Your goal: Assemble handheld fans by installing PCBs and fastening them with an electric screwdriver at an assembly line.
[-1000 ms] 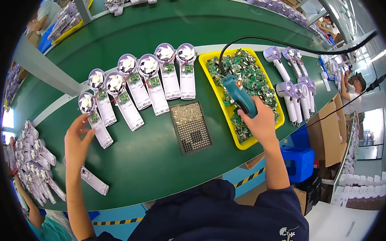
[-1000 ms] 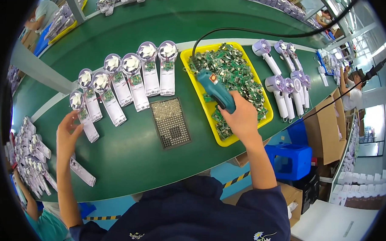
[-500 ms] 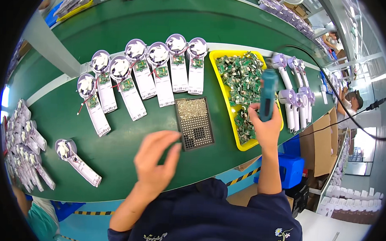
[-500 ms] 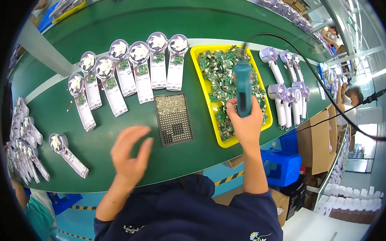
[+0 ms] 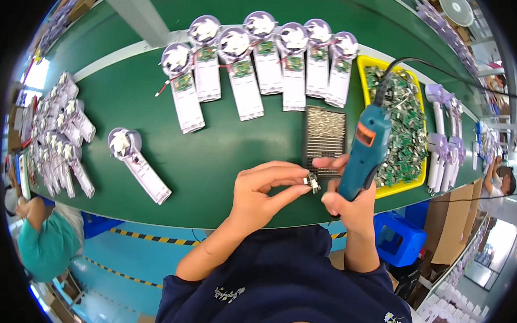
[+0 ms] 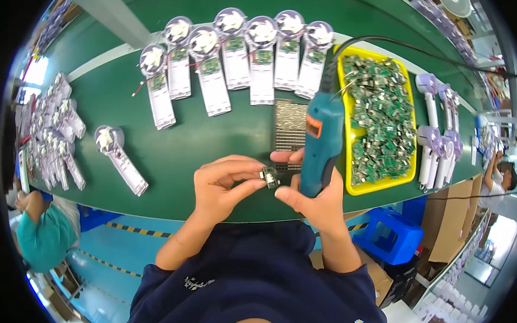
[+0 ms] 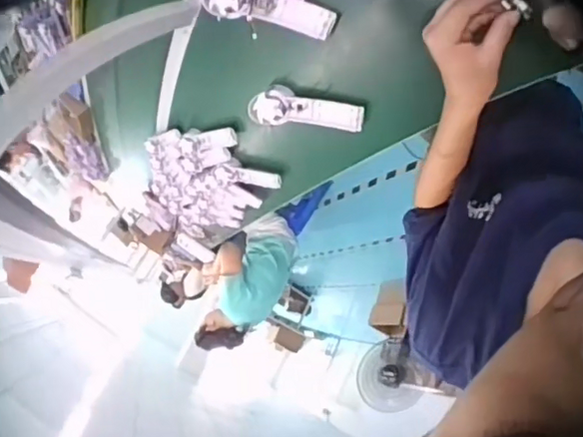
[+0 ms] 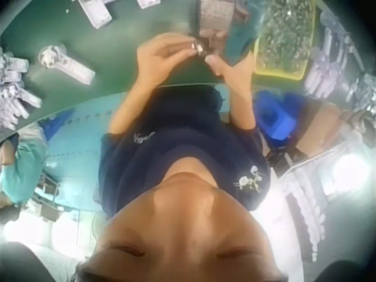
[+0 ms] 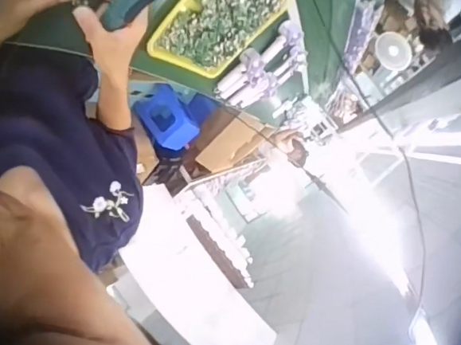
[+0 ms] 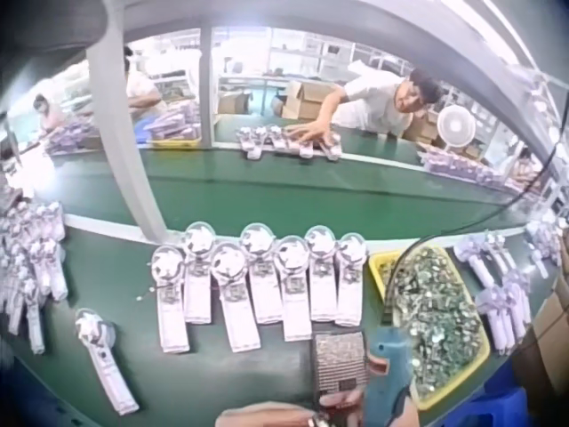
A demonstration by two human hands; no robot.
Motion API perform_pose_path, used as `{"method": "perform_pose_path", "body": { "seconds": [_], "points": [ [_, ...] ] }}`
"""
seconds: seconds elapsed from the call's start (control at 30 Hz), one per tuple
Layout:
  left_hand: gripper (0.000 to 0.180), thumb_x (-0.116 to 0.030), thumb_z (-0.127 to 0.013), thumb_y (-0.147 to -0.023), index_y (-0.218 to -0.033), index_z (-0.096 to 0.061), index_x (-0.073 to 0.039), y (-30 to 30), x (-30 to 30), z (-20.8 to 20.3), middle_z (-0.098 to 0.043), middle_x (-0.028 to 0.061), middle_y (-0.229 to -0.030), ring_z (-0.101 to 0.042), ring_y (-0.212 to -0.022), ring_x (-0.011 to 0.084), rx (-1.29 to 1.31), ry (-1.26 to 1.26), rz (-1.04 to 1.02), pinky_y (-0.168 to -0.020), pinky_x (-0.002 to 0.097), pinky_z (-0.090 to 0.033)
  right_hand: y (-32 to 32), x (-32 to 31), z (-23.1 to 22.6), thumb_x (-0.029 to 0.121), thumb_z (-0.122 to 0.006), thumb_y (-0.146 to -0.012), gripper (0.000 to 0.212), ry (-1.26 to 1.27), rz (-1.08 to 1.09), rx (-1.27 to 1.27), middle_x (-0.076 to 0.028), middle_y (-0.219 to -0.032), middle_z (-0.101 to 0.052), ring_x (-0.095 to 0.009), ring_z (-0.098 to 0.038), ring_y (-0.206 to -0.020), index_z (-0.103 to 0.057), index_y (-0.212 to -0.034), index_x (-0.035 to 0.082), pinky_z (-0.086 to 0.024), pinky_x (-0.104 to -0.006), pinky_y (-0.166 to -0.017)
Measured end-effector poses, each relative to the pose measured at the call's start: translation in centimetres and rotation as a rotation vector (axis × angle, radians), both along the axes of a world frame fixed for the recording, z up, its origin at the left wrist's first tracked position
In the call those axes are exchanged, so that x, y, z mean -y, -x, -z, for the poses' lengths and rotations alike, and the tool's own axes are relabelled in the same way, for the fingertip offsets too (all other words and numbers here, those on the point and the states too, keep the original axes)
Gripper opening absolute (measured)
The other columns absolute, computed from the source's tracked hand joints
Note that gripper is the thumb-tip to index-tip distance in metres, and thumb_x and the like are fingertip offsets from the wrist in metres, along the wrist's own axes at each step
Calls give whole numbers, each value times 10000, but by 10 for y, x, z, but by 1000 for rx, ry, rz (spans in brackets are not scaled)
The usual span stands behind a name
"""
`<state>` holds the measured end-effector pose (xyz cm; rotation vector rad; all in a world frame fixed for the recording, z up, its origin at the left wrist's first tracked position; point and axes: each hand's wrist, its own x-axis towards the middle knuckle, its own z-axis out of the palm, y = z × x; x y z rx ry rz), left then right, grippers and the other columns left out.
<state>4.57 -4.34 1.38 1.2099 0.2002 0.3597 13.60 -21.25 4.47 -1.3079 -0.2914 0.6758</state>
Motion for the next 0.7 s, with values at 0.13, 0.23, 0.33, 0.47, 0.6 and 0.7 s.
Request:
{"method": "perform_pose_path", "body": {
  "seconds": [0.13,0.23,0.33,0.47,0.6,0.7],
  "points": [
    [241,110,-714,-814,-1053,-682,89,22,-10,0,-687,161,-1046,-695,-919,188,-12,134,35,-853,305,-594,18,-12,5,-22,-811,-707,569,155,-128,87,-161,-1110,-656,-56,-553,-621,-551,-1210,-71,-424,-201,-539],
    [255,179,-695,-780,-1026,-665,119,30,-20,-8,-670,210,-1034,-697,-915,229,-78,156,72,-835,328,-601,29,-16,11,9,-836,-743,588,240,-189,14,-58,-1158,-647,-95,-601,-935,-579,-1271,-18,-505,-250,-794],
    [276,187,-695,-773,-1037,-666,111,37,-28,-3,-679,206,-1005,-700,-899,221,-36,31,95,-822,319,-598,34,-18,25,26,-847,-738,615,125,-222,171,-59,-1155,-649,-100,-605,-954,-574,-1287,-14,-505,-255,-816],
    [249,173,-710,-765,-1000,-665,102,40,-34,-1,-686,194,-984,-693,-863,205,-41,3,101,-797,303,-590,33,-18,18,52,-865,-725,612,145,-245,3,-76,-1135,-654,-130,-614,-1017,-586,-1265,-17,-505,-288,-875],
    [233,154,-725,-764,-980,-654,102,41,-37,-1,-687,184,-970,-673,-830,180,-62,92,139,-768,286,-573,32,-18,20,43,-855,-735,546,82,-259,31,-109,-1140,-660,-175,-633,-1037,-615,-1222,-16,-508,-321,-897],
    [240,143,-735,-763,-978,-640,94,41,-39,0,-687,174,-958,-651,-803,160,-50,95,171,-751,280,-549,32,-20,16,34,-848,-741,531,91,-268,-69,-111,-1141,-666,-176,-630,-1057,-617,-1216,-18,-505,-329,-916]
  ]
}}
